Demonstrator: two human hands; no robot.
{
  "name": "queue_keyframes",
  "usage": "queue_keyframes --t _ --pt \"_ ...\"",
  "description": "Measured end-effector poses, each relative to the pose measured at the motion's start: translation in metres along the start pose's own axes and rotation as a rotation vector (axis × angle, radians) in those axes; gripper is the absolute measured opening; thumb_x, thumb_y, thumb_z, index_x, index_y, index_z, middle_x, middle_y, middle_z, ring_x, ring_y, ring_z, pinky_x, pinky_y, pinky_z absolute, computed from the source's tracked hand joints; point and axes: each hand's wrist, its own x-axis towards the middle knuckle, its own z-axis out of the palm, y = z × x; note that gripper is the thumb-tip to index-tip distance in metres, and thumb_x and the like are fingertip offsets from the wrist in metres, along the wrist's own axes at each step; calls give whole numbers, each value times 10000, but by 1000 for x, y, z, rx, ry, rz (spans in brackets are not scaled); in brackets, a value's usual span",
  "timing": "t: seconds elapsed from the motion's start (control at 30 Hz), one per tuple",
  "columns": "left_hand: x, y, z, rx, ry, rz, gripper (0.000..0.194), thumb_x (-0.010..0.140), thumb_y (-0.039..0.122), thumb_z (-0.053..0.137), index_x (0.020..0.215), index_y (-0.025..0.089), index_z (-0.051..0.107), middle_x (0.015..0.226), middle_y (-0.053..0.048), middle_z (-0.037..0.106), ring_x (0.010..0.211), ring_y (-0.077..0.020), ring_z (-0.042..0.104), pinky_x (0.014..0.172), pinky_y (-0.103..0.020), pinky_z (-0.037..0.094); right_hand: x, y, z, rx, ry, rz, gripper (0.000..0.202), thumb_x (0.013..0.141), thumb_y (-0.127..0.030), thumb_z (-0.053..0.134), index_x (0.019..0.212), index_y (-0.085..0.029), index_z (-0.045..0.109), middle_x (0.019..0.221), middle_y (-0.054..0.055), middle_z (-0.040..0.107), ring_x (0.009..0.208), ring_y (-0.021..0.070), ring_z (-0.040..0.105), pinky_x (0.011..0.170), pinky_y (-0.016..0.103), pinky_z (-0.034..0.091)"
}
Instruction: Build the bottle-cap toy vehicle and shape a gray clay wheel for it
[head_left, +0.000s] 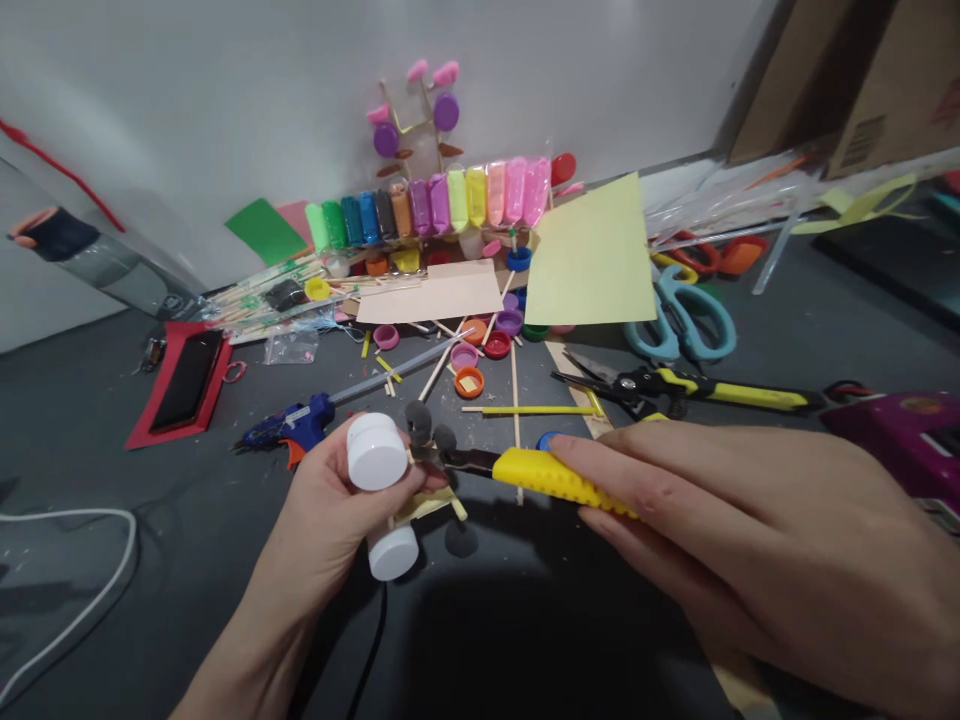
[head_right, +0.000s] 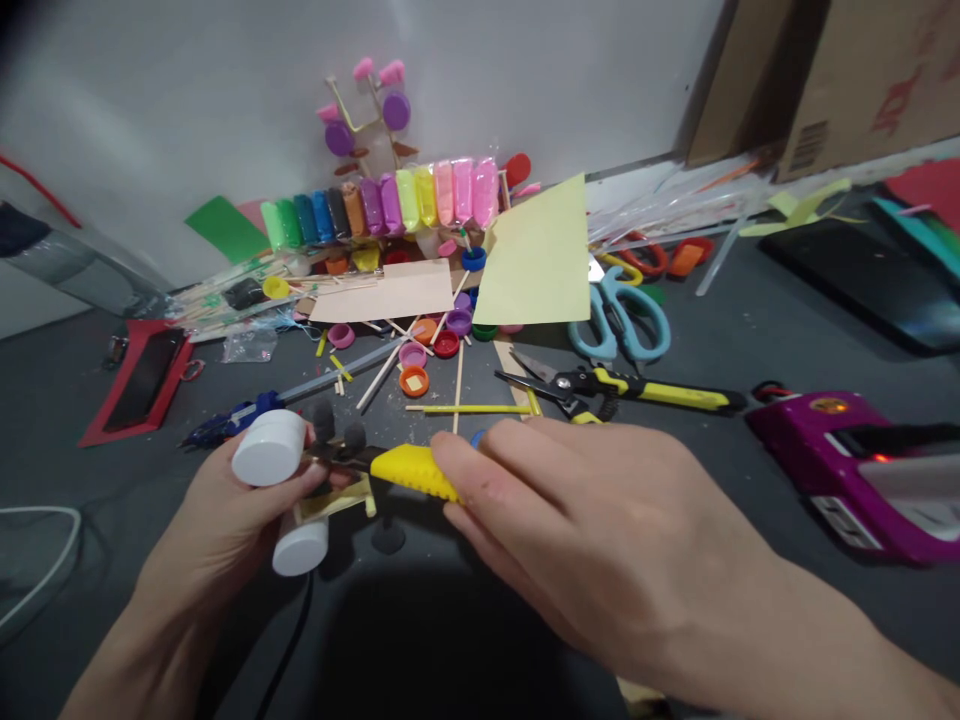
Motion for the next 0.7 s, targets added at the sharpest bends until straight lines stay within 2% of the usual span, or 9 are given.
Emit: queue_keyframes --t 0.2,0.3,0.4,0.47,0.57,0.7 --pt "0 4 2 -29 -3 -33 325 600 213 962 815 166 723 681 -10 771 665 -208 784 637 -245 612 -3 5 -2 195 4 94 271 988 -239 520 1246 -242 601 831 19 708 625 195 640 521 327 420" --pt "-3 7 3 -127 4 -81 338 560 191 977 791 163 732 655 -17 769 641 -179 759 610 -214 580 0 9 -5 304 75 221 259 1003 -278 510 1237 -306 615 894 10 752 666 210 683 554 333 458" --pt "-6 9 -1 -234 -8 -130 391 503 193 1000 816 177 766 669 -4 761 624 -149 719 613 -209 565 6 14 -5 282 142 387 247 1022 -315 482 1192 -287 660 949 30 767 710 220 711 583 337 485" --pt "-6 9 -5 -282 -121 -136 402 519 217 1001 853 185 780 729 -10 758 629 -126 679 618 -205 544 9 20 -2 209 118 433 277 1029 -340 465 1180 -230 670 966 69 763 737 242 717 609 357 506" --pt "-2 9 -10 -338 -330 -92 335 575 267 976 811 168 759 769 -29 709 687 -139 625 638 -230 509 9 31 9 64 32 364 311 1027 -360 448 1164 -185 665 944 100 748 752 266 711 612 375 511" --pt "0 9 -8 -419 -404 -27 322 604 323 952 743 180 699 689 16 561 681 -133 515 681 -253 470 4 46 27 -65 -65 294 263 988 -331 479 1102 -180 661 947 115 721 791 271 683 647 370 490"
